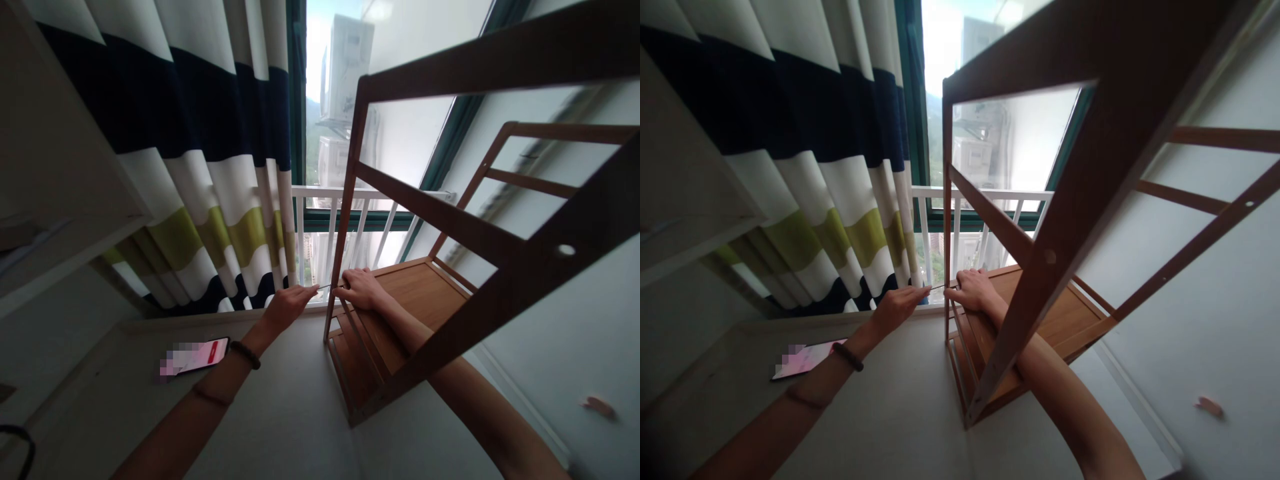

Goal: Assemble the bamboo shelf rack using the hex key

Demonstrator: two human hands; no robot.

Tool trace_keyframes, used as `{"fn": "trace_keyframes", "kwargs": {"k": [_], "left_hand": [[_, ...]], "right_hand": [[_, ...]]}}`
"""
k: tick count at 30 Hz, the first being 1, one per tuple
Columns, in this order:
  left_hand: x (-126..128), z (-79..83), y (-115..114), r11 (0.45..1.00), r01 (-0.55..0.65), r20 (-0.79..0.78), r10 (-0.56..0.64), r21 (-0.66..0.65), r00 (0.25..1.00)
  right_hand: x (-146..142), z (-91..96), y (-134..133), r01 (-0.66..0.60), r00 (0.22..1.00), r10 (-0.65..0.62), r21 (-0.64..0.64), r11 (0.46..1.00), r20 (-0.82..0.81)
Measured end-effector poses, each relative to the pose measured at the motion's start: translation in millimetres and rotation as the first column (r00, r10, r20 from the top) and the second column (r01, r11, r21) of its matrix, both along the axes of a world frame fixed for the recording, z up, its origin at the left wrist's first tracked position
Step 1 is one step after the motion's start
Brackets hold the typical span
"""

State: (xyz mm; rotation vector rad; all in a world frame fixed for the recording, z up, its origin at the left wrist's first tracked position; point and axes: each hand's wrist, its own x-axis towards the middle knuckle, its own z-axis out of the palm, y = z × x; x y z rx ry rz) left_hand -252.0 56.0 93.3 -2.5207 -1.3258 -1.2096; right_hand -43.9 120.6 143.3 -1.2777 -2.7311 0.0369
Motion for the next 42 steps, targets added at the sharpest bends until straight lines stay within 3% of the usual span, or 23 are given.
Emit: {"fn": "trace_keyframes", "kwargs": {"k": [2, 4, 8, 10, 12, 15, 18, 22, 24, 28, 31, 35, 39, 42], "left_hand": [[7.2, -4.3, -3.1, 0.998, -0.051, 0.144, 0.055, -0.029, 0.988], [17.8, -7.8, -5.4, 0.989, -0.094, 0.352, 0.13, -0.118, 0.927], [33.8, -5.9, -7.3, 0.947, -0.07, 0.668, 0.273, -0.315, 0.692], [36.7, -2.1, -9.6, 0.92, -0.046, 0.756, 0.347, -0.388, 0.555], [39.9, 0.0, -16.4, 0.899, -0.009, 0.793, 0.392, -0.439, 0.467], [51.5, -3.1, -38.1, 0.866, 0.125, 0.777, 0.36, -0.484, 0.517], [69.1, -8.1, -66.9, 0.83, 0.231, 0.759, 0.305, -0.508, 0.575], [83.2, -4.7, -98.1, 0.811, 0.276, 0.766, 0.292, -0.516, 0.573], [83.7, -0.7, -108.9, 0.799, 0.282, 0.747, 0.285, -0.531, 0.601], [78.0, 2.6, -125.9, 0.77, 0.29, 0.712, 0.283, -0.569, 0.643], [72.8, 2.8, -136.2, 0.765, 0.26, 0.698, 0.321, -0.59, 0.64], [67.8, 5.1, -146.0, 0.774, 0.188, 0.693, 0.395, -0.605, 0.603], [66.8, 3.8, -149.7, 0.782, 0.169, 0.688, 0.396, -0.6, 0.609], [70.7, -1.1, -152.1, 0.792, 0.169, 0.686, 0.376, -0.587, 0.622]], "right_hand": [[0.1, 0.0, -2.1, -0.008, 1.0, 0.008, 0.004, 1.0, -0.01], [1.1, 1.3, -5.5, -0.019, 0.999, 0.02, 0.03, 0.999, -0.045], [8.7, 9.0, -15.5, -0.021, 0.988, 0.033, 0.083, 0.996, -0.148], [17.2, 14.8, -22.7, -0.011, 0.982, 0.022, 0.057, 0.998, -0.185], [29.9, 19.8, -32.2, -0.009, 0.975, 0.009, 0.002, 1.0, -0.222], [54.9, 21.6, -52.1, -0.071, 0.942, 0.047, -0.06, 0.996, -0.334], [79.9, 15.5, -79.9, -0.175, 0.846, 0.111, -0.074, 0.982, -0.521], [100.7, 6.7, -122.9, -0.109, 0.722, -0.027, -0.152, 0.982, -0.691], [106.7, 5.3, -142.2, -0.106, 0.734, -0.008, -0.127, 0.986, -0.679], [116.8, -0.4, -172.2, -0.113, 0.837, 0.093, -0.004, 0.994, -0.539], [120.3, -16.7, -189.2, 0.061, 0.858, 0.025, 0.15, 0.987, -0.513], [111.7, -47.3, -204.6, 0.284, 0.844, -0.141, 0.21, 0.936, -0.517], [95.5, -67.9, -214.2, 0.524, 0.722, -0.307, 0.2, 0.828, -0.62], [86.1, -75.0, -219.0, 0.518, 0.584, -0.337, 0.019, 0.855, -0.739]]}}
